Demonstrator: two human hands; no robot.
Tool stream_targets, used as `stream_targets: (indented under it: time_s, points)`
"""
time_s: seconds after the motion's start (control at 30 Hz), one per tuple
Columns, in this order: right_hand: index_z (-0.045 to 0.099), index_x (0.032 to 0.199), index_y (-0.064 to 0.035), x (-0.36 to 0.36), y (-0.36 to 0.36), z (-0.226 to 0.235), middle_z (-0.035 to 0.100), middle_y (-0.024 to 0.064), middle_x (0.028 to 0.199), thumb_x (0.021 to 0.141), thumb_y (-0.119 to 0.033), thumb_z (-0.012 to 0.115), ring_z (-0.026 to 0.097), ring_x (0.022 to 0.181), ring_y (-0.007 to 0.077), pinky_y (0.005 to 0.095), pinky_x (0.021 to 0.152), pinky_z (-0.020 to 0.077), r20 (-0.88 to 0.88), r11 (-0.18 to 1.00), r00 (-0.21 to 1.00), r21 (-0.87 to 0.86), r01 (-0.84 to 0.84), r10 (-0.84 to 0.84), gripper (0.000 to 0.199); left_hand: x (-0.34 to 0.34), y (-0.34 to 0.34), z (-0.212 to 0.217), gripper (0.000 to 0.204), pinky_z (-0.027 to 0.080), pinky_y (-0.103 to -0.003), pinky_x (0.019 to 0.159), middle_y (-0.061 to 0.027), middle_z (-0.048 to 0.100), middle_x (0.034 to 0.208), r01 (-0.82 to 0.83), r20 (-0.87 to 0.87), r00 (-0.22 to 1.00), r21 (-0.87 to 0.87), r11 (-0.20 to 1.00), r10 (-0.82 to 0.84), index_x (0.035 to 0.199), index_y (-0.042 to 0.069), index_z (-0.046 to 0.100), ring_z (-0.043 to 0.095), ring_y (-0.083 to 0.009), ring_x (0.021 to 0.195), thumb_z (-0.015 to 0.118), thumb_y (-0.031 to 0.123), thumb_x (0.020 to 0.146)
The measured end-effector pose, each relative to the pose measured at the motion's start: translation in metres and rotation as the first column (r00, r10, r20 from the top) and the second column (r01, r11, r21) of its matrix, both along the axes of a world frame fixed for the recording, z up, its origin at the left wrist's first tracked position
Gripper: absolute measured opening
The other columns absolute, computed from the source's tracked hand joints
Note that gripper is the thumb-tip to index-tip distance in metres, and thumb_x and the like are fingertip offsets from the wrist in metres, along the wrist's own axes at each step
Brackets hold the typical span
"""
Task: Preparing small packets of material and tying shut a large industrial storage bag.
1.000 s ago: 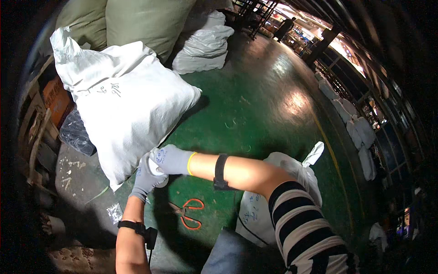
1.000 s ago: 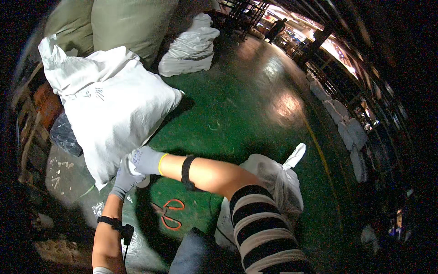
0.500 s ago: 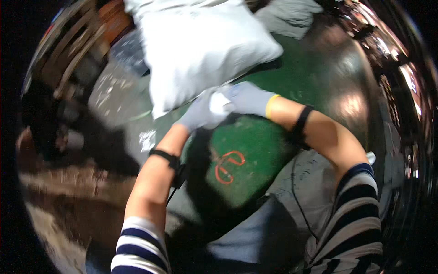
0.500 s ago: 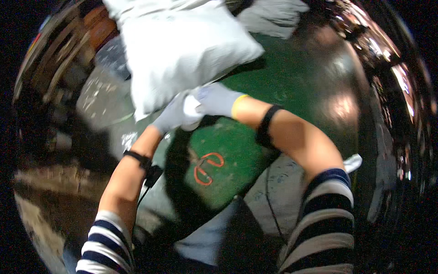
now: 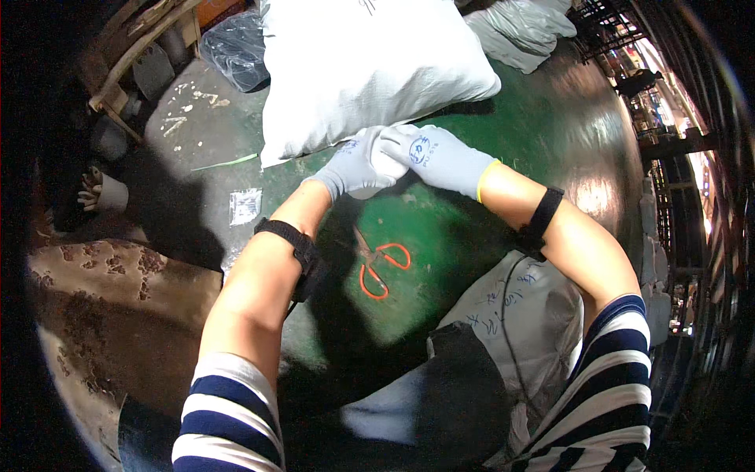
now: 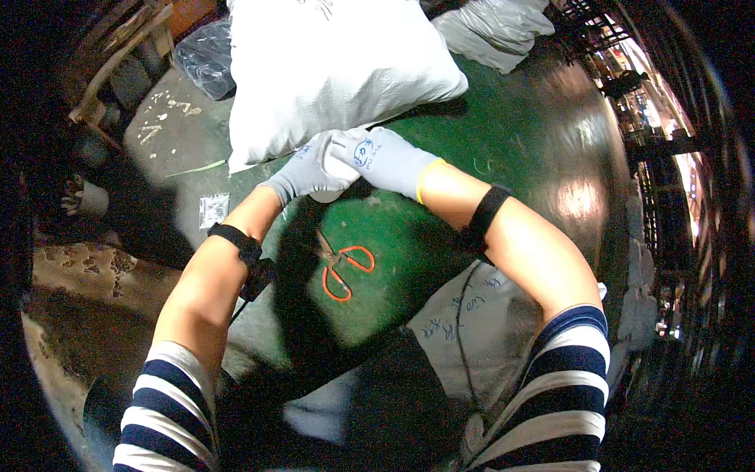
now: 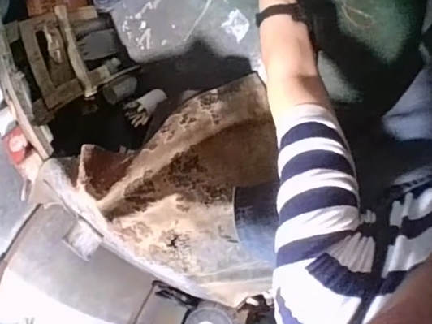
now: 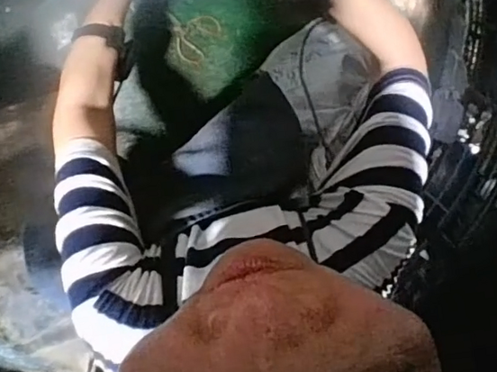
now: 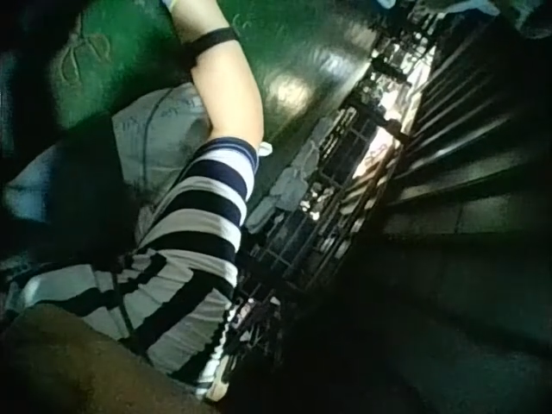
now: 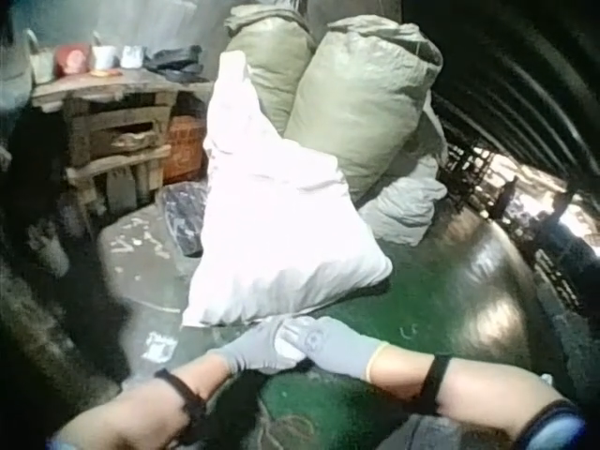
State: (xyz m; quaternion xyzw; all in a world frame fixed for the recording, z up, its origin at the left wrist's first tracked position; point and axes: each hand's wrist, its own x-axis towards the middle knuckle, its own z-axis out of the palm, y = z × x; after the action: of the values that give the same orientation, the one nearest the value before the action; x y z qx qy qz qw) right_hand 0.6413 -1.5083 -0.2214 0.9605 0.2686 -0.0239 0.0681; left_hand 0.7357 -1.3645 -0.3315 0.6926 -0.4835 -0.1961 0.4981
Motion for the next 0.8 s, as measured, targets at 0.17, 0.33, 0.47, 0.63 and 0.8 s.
stream_targets:
  time_s: [0.17,0.33,0.47,0.63,0.8]
  points:
    - [0.054,0.101,-0.0063,0.011,-0.003,0.000,0.060,0.0137,0.100,0.082,-0.029,0.056,0.061,0.092,0.0298,0.0398,0.076,0.0501,-0.082,0.985,0.982,-0.033,0.170,-0.172,0.030,-0.001,-0.007,-0.008,0.090,0.041,-0.040,0.098,-0.0222,0.050,0.120,-0.025,0.023,0.999,-0.024,0.999,0.026,0.129,0.005,0.040,0.049,-0.0370,0.114,0.081,0.032,0.054]
    - [0.058,0.104,-0.0044,0.032,0.016,0.007,0.064,0.0168,0.102,0.086,-0.043,0.054,0.064,0.091,0.0311,0.0435,0.077,0.0502,-0.205,0.813,0.807,-0.344,0.470,-0.554,0.043,0.001,-0.006,-0.014,0.093,0.041,-0.040,0.099,-0.0215,0.049,0.122,-0.044,0.051,0.998,-0.026,0.999,0.045,0.132,0.009,0.037,0.049,-0.0358,0.115,0.083,0.032,0.054]
    - [0.058,0.107,-0.0047,0.012,0.010,0.004,0.063,0.0143,0.103,0.084,-0.036,0.055,0.062,0.093,0.0325,0.0426,0.081,0.0494,-0.032,0.887,0.888,-0.073,0.456,-0.459,0.039,0.002,-0.003,-0.002,0.092,0.039,-0.039,0.100,-0.0196,0.050,0.123,-0.034,-0.024,0.999,0.012,0.999,0.034,0.130,0.006,0.040,0.048,-0.0331,0.117,0.083,0.031,0.053]
    - [0.056,0.103,-0.0055,0.009,0.000,0.008,0.059,0.0139,0.104,0.080,-0.025,0.057,0.059,0.097,0.0285,0.0389,0.082,0.0486,-0.103,0.984,0.982,0.068,0.163,-0.155,0.030,-0.002,-0.006,-0.002,0.088,0.041,-0.040,0.099,-0.0218,0.050,0.121,-0.063,0.049,0.997,0.006,0.998,0.062,0.126,0.003,0.042,0.050,-0.0357,0.113,0.082,0.031,0.052]
    - [0.055,0.105,-0.0056,0.016,-0.005,0.005,0.060,0.0153,0.105,0.082,-0.027,0.057,0.060,0.098,0.0292,0.0387,0.081,0.0488,-0.224,0.901,0.874,-0.061,0.429,-0.431,0.031,-0.003,-0.011,0.003,0.086,0.041,-0.040,0.098,-0.0223,0.050,0.121,-0.023,0.000,1.000,0.017,1.000,0.023,0.126,0.005,0.043,0.051,-0.0368,0.112,0.081,0.031,0.053]
